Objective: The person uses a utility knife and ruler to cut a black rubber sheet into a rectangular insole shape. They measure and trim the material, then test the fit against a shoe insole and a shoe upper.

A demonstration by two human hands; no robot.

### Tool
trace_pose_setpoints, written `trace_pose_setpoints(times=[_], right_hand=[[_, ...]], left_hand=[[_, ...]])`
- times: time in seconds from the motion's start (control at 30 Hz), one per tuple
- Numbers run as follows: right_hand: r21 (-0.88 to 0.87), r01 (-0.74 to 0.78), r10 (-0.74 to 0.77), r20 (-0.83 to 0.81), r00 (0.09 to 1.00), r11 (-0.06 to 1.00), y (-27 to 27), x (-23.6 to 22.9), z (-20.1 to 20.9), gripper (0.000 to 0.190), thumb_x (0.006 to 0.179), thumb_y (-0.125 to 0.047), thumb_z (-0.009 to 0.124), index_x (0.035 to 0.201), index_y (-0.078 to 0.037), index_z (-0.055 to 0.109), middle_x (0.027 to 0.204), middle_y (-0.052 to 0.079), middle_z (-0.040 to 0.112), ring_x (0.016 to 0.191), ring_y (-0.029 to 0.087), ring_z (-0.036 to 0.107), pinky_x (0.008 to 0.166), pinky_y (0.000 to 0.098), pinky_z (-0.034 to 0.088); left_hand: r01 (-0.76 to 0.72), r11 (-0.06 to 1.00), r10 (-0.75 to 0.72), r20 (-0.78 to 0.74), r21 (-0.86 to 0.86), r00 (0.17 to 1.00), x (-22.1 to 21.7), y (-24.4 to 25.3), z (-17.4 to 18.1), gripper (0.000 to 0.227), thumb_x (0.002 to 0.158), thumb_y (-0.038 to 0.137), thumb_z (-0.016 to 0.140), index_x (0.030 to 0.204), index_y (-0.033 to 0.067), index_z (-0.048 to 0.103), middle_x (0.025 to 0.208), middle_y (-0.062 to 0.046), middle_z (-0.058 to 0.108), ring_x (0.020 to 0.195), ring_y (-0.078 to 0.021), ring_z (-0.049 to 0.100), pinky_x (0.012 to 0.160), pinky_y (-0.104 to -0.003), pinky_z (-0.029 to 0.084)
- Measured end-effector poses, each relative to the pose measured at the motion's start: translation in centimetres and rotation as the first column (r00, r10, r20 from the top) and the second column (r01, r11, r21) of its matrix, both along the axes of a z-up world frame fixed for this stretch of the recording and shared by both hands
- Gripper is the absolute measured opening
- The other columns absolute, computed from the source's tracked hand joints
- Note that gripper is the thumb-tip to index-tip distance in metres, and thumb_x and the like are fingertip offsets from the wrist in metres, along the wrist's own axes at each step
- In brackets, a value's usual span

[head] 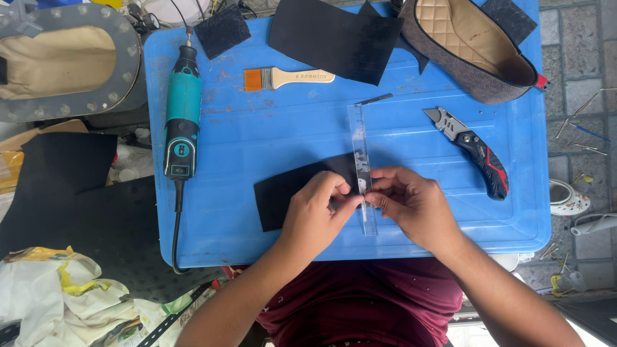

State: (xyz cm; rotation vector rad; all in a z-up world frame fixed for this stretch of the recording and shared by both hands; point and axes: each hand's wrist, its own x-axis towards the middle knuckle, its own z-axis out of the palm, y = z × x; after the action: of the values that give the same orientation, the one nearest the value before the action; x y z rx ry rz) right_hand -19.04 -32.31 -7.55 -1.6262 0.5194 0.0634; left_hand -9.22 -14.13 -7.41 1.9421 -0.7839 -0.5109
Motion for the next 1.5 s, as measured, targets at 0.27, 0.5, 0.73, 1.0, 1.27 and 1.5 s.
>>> trace_pose_setpoints(times=[0.27,0.5,0.73,1.0,1.27,1.5], right_hand=[[0.131,0.087,-0.108,0.165,0.980,0.988,-1.0,-0.2,-1.1,0.015,0.099,-0.005,0.066,0.114,-0.001,0.064,0.099,0.000,0.069,0.094,0.005,0.065,0.083,0.0203,0.053],[-0.245,0.027,0.096,0.477,0.874,0.969,-3.8,1.0,2.5,0.015,0.096,0.001,0.070,0.110,-0.004,0.067,0.120,0.006,0.069,0.111,0.012,0.068,0.098,0.0262,0.056],[-0.652,-0.167,0.471,0.324,0.820,0.740,-2.3,3.9,2.5,0.024,0.083,0.007,0.073,0.104,-0.005,0.073,0.132,0.013,0.064,0.113,0.027,0.071,0.089,0.0349,0.061],[-0.760,-0.107,0.393,0.205,0.897,0.641,-3.0,3.3,2.7,0.033,0.076,-0.006,0.079,0.108,-0.004,0.070,0.135,0.012,0.062,0.119,0.033,0.058,0.103,0.0433,0.048],[-0.820,-0.123,0.450,0.176,0.876,0.560,-2.7,2.7,2.5,0.051,0.076,-0.023,0.083,0.120,-0.002,0.070,0.138,0.011,0.061,0.133,0.033,0.053,0.109,0.0479,0.043],[-0.798,-0.115,0.430,0.192,0.882,0.592,-2.1,1.7,2.4,0.048,0.079,-0.022,0.081,0.121,0.000,0.069,0.143,0.014,0.060,0.138,0.036,0.052,0.115,0.0511,0.040]], left_hand=[[0.136,0.973,-0.210,0.464,0.188,0.861,2.6,0.9,-0.5,0.058,0.077,0.049,0.087,0.114,0.0115,0.062,0.146,-0.015,0.046,0.139,-0.0342,0.040,0.108,-0.057,0.030],[0.279,0.953,-0.303,0.458,0.121,0.836,6.2,-0.1,-0.2,0.054,0.070,0.044,0.089,0.104,0.0135,0.061,0.140,-0.012,0.050,0.138,-0.0345,0.042,0.108,-0.056,0.032],[0.360,0.922,-0.307,0.296,-0.144,0.904,6.8,0.5,0.3,0.057,0.083,0.026,0.084,0.131,0.0097,0.056,0.148,-0.011,0.053,0.141,-0.0323,0.054,0.121,-0.045,0.045],[0.319,0.941,-0.336,0.407,0.112,0.849,6.2,-0.9,-0.7,0.087,0.074,0.042,0.090,0.141,0.0048,0.052,0.152,-0.011,0.048,0.141,-0.0335,0.047,0.116,-0.050,0.038],[0.282,0.949,-0.315,0.411,0.139,0.855,5.8,-1.3,-1.6,0.099,0.072,0.054,0.087,0.147,0.0013,0.050,0.156,-0.010,0.048,0.147,-0.0289,0.043,0.119,-0.049,0.037],[0.262,0.948,-0.316,0.435,0.182,0.843,5.6,-1.5,-2.0,0.101,0.073,0.061,0.083,0.148,0.0026,0.050,0.157,-0.008,0.048,0.148,-0.0280,0.042,0.120,-0.048,0.036]])
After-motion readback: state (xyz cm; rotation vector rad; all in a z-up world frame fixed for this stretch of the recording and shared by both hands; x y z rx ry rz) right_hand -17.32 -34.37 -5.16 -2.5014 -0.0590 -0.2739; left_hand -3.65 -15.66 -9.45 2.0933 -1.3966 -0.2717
